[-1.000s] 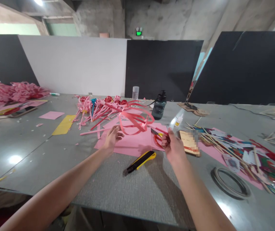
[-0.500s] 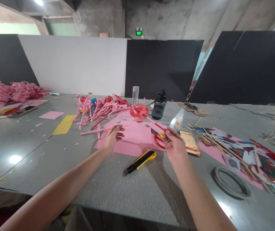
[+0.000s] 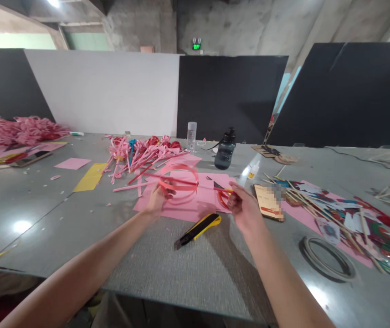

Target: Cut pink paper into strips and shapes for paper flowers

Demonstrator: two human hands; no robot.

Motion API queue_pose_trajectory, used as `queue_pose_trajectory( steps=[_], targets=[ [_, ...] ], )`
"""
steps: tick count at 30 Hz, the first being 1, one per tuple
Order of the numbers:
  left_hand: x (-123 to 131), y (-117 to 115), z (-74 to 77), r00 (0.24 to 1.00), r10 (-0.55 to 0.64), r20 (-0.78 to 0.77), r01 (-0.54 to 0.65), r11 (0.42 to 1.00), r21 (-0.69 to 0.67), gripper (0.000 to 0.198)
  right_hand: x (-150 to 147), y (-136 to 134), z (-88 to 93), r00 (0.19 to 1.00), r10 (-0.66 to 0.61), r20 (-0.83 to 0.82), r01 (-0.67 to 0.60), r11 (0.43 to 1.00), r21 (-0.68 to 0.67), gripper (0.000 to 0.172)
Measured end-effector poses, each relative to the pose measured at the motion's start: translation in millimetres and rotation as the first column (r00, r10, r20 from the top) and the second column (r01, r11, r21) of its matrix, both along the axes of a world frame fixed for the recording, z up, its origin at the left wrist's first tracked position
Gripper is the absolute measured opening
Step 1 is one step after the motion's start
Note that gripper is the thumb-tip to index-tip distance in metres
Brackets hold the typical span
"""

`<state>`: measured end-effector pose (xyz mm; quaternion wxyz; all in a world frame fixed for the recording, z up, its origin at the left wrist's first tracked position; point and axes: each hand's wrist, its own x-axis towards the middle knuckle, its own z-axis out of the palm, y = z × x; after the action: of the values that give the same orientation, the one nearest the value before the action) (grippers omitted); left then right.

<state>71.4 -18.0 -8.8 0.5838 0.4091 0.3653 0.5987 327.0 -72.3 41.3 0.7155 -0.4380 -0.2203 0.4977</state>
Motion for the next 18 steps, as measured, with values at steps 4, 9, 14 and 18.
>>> queue_pose_trajectory(
  steps=[4,9,14,18],
  targets=[
    [1.6,4.5,2.9,1.0,-0.007,-0.009,0.007,1.0,0.018,0.03,-0.7,0.4,1.3,1.0,0.02,-0.005,-0.02,1.0,0.005,0.022],
    [2.3,4.4,3.0,1.0,-0.012,-0.012,0.013,1.0,0.02,0.031,1.0,1.0,-1.0,0.998,0.067,0.005,-0.067,0.998,0.002,0.031],
    [2.7,6.7,-0.5,1.0,0.0,0.009,0.0,1.0,0.015,0.032,2.4,0.3,-0.8,0.994,0.113,0.006,-0.113,0.994,-0.006,0.032],
    [1.4,1.3,-0.9,0.999,0.017,0.043,-0.016,1.0,-0.016,0.028,2.5,-0.1,-1.3,0.988,0.152,-0.011,-0.152,0.988,-0.023,0.03]
  ],
)
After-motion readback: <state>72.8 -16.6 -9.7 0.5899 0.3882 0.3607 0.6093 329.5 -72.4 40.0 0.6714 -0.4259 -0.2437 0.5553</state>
